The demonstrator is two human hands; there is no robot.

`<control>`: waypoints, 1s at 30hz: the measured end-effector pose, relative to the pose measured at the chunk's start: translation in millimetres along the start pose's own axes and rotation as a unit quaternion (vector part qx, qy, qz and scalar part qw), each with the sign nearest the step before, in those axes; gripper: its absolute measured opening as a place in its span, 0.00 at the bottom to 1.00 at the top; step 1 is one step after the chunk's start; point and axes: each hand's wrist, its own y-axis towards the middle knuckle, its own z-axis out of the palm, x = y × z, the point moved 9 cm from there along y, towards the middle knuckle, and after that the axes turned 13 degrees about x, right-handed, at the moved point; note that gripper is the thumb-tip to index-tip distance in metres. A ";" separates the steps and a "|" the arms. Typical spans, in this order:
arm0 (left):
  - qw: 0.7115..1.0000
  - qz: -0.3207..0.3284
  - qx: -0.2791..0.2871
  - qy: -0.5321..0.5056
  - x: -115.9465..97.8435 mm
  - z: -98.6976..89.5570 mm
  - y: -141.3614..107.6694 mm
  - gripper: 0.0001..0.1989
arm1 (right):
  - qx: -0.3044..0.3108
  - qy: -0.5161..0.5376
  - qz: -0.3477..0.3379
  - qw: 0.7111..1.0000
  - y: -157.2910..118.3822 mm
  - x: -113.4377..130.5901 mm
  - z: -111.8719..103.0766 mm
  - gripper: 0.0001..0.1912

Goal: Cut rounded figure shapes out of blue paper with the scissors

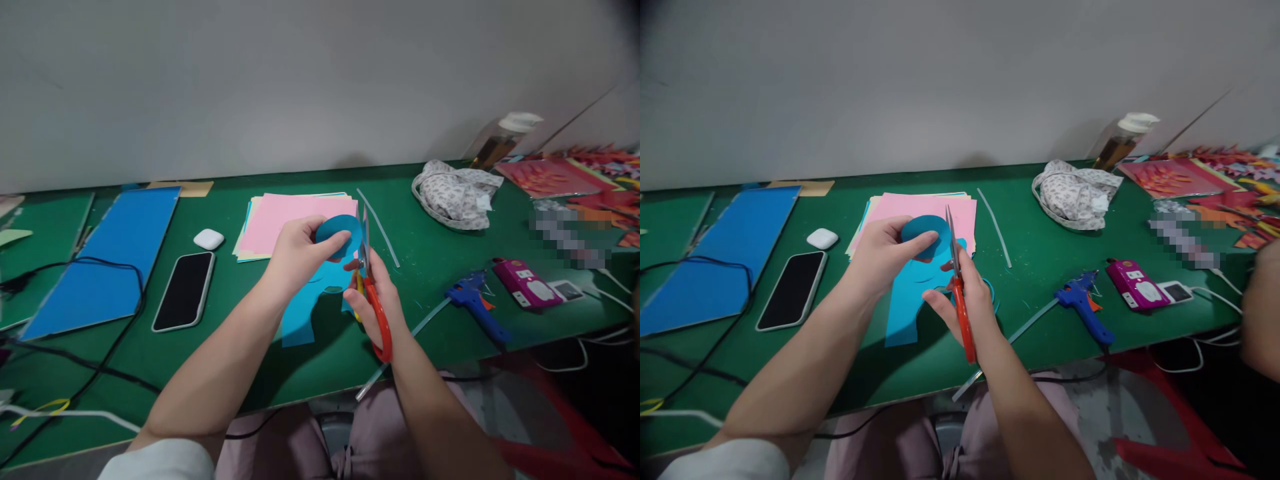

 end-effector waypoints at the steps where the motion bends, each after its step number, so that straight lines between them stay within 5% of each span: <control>1: 1.000 -0.001 0.000 -0.002 0.4 -0.2 0.0 0.14 | 0.001 0.000 0.000 1.000 0.1 0.1 0.0 0.35; 30: 1.000 -0.009 0.008 -0.022 1.1 1.1 0.6 0.14 | 0.011 -0.031 0.003 0.999 0.7 6.8 -0.9 0.33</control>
